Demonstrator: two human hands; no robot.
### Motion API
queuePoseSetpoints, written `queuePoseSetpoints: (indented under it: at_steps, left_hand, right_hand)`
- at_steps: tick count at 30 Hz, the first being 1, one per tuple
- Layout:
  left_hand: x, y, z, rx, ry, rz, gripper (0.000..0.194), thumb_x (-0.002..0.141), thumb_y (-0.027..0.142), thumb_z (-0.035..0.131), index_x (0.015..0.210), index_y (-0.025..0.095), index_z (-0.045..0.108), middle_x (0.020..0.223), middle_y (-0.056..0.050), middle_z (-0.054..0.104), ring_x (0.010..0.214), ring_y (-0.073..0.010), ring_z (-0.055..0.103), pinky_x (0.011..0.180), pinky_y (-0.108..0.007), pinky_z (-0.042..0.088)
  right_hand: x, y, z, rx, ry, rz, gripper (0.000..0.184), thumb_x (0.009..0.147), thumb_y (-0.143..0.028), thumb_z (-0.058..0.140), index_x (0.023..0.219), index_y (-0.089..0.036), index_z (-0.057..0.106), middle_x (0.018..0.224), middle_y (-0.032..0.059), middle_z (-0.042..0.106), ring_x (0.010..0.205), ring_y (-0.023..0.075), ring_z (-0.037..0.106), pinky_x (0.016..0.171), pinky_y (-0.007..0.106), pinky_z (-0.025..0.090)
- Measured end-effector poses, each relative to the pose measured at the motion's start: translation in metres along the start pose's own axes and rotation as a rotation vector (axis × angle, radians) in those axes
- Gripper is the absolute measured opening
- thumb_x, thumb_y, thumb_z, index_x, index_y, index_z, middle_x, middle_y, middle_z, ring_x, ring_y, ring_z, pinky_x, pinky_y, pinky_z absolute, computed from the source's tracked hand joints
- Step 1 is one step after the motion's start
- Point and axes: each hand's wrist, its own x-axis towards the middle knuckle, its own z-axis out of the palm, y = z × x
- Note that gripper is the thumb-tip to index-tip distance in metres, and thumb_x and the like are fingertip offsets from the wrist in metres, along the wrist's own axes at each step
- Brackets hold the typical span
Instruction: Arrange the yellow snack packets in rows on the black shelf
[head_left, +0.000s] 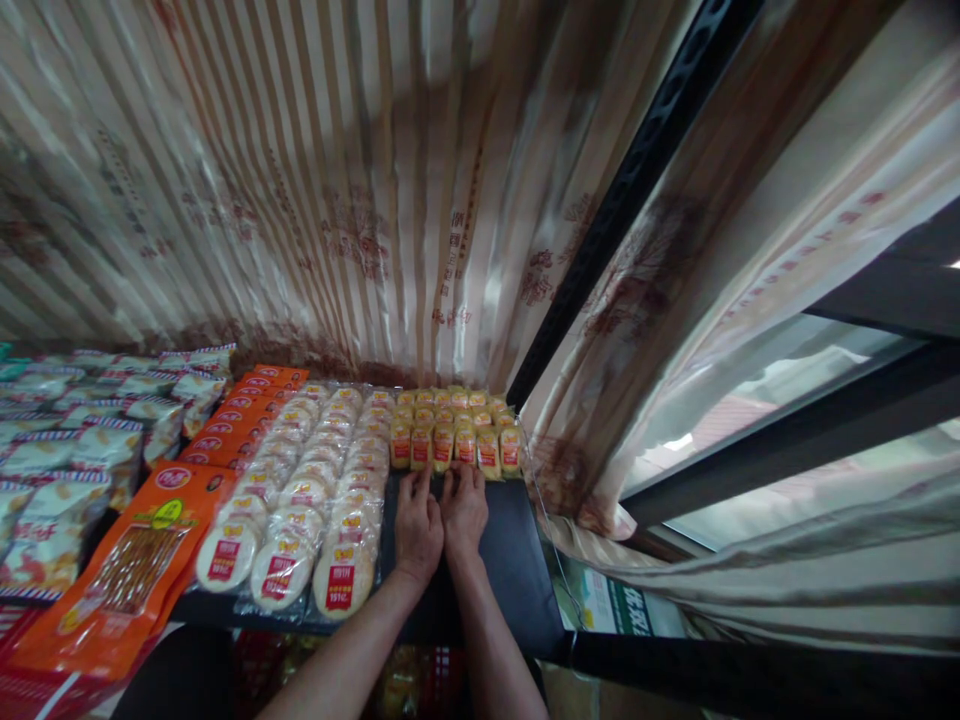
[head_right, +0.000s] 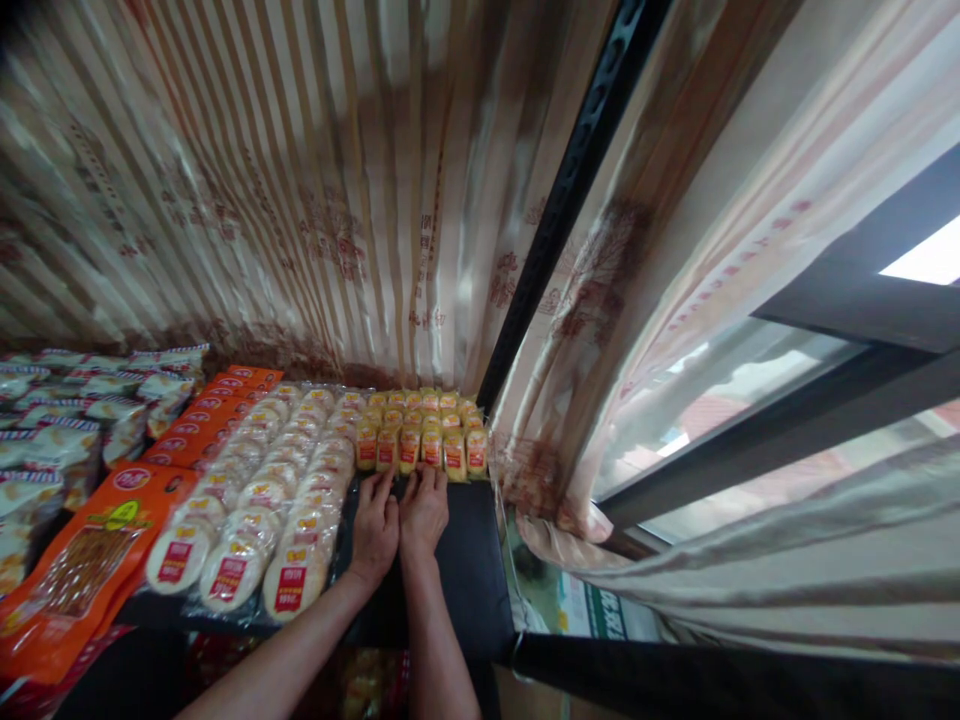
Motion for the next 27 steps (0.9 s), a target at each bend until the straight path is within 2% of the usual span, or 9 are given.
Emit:
queuePoseSetpoints:
  at_steps: [6, 16, 21, 27]
  left_hand:
    - [0.0007, -0.0010, 0.0014, 0.003, 0.015, 0.001, 0.046, 0.079, 0.011, 0.034, 0.122, 0.012, 0.051, 0.110, -0.012, 0.048, 0.105, -0.0192, 0.051, 0.098, -0.038, 0.040]
    - [-0.0003, 0.0011, -0.0009, -0.027, 0.017, 0.025, 0.046, 0.079, 0.013, 0.036, 0.123, 0.015, 0.050, 0.110, -0.011, 0.047, 0.104, -0.0196, 0.050, 0.096, -0.040, 0.041]
    - [-0.0011, -0.0005, -0.0003, -0.008, 0.030, 0.048, 0.046, 0.080, 0.017, 0.037, 0.124, 0.014, 0.049, 0.112, -0.011, 0.042, 0.106, -0.0201, 0.047, 0.097, -0.041, 0.040]
    - [-0.0014, -0.0002, -0.0006, -0.006, 0.022, 0.053, 0.044, 0.081, 0.017, 0.036, 0.123, 0.011, 0.050, 0.118, -0.013, 0.038, 0.105, -0.0200, 0.047, 0.097, -0.039, 0.040]
  right_hand:
    - [-0.0002, 0.0001, 0.0002, 0.027, 0.007, -0.021, 0.022, 0.084, -0.020, 0.037, 0.093, -0.017, 0.057, 0.090, 0.0066, 0.061, 0.078, 0.0174, 0.057, 0.065, 0.026, 0.042]
    - [0.0022, -0.0021, -0.0023, -0.134, -0.013, -0.010, 0.022, 0.085, -0.021, 0.037, 0.092, -0.018, 0.058, 0.091, 0.0048, 0.058, 0.061, 0.0120, 0.054, 0.051, 0.023, 0.035]
    - [0.0016, -0.0015, -0.0064, -0.074, 0.011, -0.056, 0.025, 0.086, -0.026, 0.035, 0.093, -0.019, 0.058, 0.093, 0.0056, 0.056, 0.070, 0.0144, 0.056, 0.057, 0.025, 0.041]
    - [0.0000, 0.0023, -0.0032, -0.053, -0.043, -0.072, 0.025, 0.085, -0.025, 0.038, 0.100, -0.018, 0.056, 0.095, 0.0070, 0.060, 0.075, 0.0157, 0.058, 0.063, 0.025, 0.043]
